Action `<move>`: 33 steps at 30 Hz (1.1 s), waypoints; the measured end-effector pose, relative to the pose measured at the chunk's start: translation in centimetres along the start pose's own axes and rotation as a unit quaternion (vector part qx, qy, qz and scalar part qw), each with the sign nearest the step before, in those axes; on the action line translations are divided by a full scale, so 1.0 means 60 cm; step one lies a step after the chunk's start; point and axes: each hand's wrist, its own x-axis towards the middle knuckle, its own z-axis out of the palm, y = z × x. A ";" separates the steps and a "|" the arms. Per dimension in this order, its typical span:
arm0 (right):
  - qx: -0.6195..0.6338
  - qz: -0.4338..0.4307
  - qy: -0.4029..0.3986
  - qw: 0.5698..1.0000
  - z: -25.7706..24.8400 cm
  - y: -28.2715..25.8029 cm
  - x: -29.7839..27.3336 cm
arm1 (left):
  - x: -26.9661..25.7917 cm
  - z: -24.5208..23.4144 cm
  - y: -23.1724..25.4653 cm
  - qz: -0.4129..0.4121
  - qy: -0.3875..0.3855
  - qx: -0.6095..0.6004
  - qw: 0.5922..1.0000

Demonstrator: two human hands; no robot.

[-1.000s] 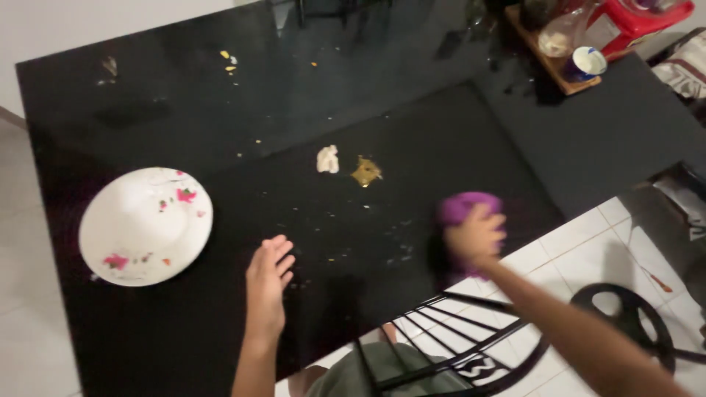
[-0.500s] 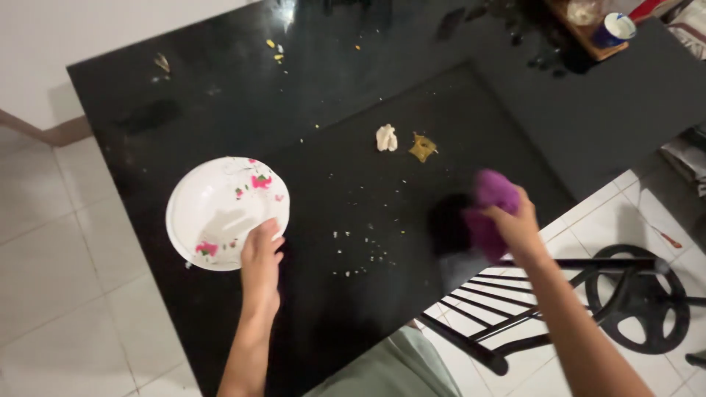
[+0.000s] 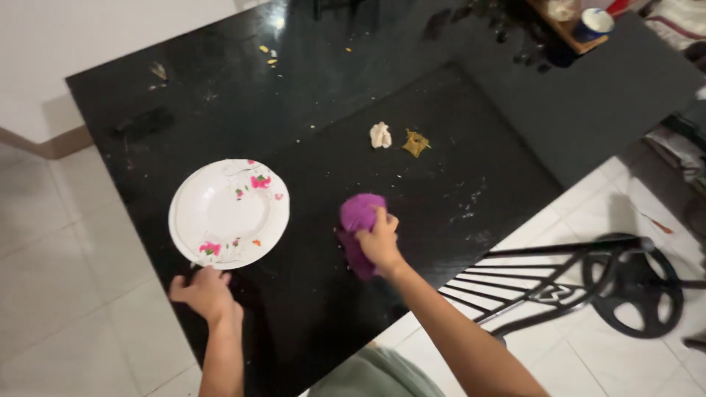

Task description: Cleaning a black dining table by wiping it with a purple cloth and organizing condiment bottles and a tray.

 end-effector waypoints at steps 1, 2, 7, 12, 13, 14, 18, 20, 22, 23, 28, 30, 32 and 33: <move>0.006 -0.009 -0.007 1.000 -0.025 -0.035 -0.018 | -0.017 0.007 0.018 0.010 0.007 -0.004 1.000; 0.059 -0.023 0.035 0.997 -0.051 -0.070 -0.038 | -0.034 0.014 0.038 -0.015 -0.038 -0.003 0.999; 0.206 -0.015 0.056 0.977 -0.225 -0.156 -0.117 | -0.002 0.011 0.023 -0.129 -0.098 0.019 0.987; -0.042 0.038 0.250 0.967 -0.219 0.175 -0.054 | 0.029 0.001 -0.008 -0.171 -0.171 -0.034 0.970; -0.044 0.043 0.255 0.965 -0.199 0.162 -0.076 | 0.023 0.005 0.005 -0.176 -0.177 -0.031 0.968; -0.133 0.077 0.286 0.946 -0.178 0.148 -0.097 | 0.017 0.008 0.020 -0.190 -0.170 -0.039 0.966; -0.254 0.179 0.358 0.881 -0.058 0.016 -0.125 | 0.021 0.029 0.093 -0.228 -0.206 -0.031 0.951; -0.289 0.180 0.314 0.886 0.035 -0.095 -0.146 | 0.067 0.036 0.082 -0.223 -0.244 -0.014 0.944; -0.321 0.186 0.262 0.891 0.134 -0.150 -0.158 | 0.107 0.034 0.092 -0.218 -0.278 0.008 0.935; -0.239 0.060 0.260 0.934 0.179 -0.151 -0.148 | 0.121 0.036 0.105 -0.196 -0.301 0.014 0.933; 0.033 -0.153 0.295 0.943 0.166 -0.197 -0.176 | 0.186 0.040 0.228 -0.153 -0.375 0.091 0.910; 0.060 -0.127 0.360 0.922 0.088 -0.214 -0.230 | 0.202 0.059 0.258 -0.159 -0.398 0.114 0.896; 0.056 -0.098 0.393 0.913 0.032 -0.148 -0.274 | 0.224 0.052 0.260 -0.145 -0.426 0.124 0.885; 0.059 -0.092 0.419 0.901 0.002 -0.124 -0.281 | 0.240 0.063 0.269 -0.116 -0.446 0.116 0.880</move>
